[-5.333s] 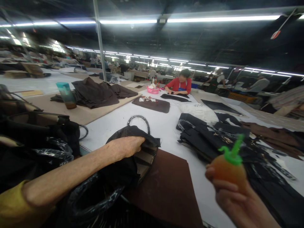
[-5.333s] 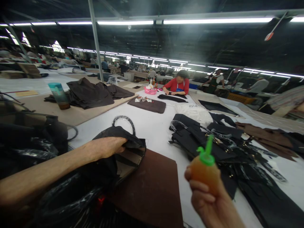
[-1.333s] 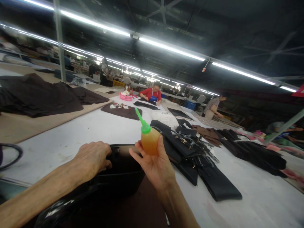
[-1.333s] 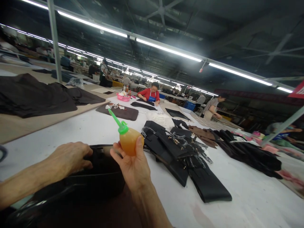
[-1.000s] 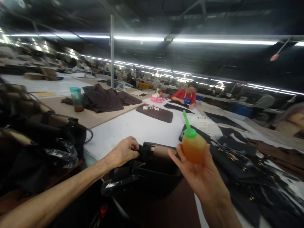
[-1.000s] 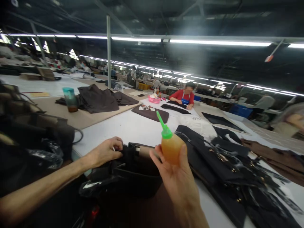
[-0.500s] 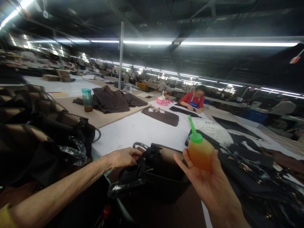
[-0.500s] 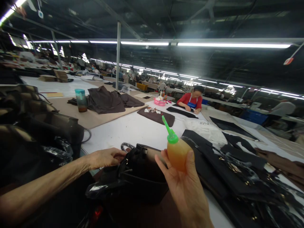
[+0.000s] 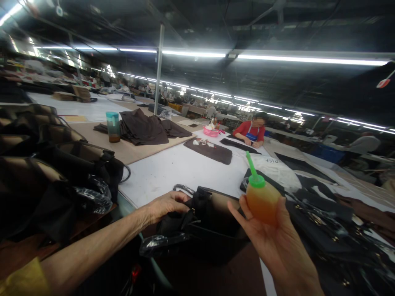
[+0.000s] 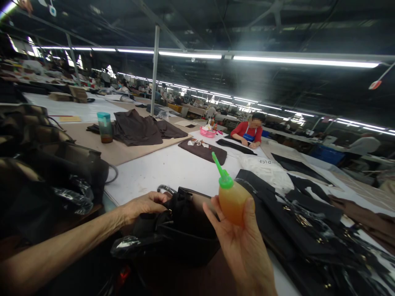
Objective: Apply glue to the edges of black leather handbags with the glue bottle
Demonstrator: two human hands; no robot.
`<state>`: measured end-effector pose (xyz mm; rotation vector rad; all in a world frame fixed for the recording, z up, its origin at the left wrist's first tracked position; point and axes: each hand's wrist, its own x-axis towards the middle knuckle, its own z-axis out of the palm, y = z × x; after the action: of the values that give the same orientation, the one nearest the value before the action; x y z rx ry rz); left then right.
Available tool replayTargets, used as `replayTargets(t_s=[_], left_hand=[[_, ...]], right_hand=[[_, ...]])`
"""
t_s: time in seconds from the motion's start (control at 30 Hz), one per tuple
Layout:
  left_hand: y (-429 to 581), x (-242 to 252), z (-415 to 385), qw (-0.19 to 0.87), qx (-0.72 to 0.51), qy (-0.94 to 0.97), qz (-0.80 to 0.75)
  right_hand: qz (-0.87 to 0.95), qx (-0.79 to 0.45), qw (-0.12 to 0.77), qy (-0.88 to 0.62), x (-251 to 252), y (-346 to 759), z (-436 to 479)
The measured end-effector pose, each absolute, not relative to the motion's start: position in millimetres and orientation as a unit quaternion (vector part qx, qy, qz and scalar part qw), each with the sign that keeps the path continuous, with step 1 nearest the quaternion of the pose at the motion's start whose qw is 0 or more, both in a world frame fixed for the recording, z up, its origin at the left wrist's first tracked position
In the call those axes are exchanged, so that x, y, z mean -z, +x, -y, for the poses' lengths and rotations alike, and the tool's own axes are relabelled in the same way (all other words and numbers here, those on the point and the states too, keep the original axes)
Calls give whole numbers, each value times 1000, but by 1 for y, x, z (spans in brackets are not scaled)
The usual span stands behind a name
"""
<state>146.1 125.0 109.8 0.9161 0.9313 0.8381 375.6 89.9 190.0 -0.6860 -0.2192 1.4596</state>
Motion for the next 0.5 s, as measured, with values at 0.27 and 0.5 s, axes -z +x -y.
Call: replayTargets(t_s=[0.27,0.5], left_hand=[[121,-97,-121,592,-555,323,-487],[151,-98,-133,532,-542,437,-481]], right_hand=[[78,-641,688,-332,-195,375,-88],[112,-638,689,-325,-191,374,-88]])
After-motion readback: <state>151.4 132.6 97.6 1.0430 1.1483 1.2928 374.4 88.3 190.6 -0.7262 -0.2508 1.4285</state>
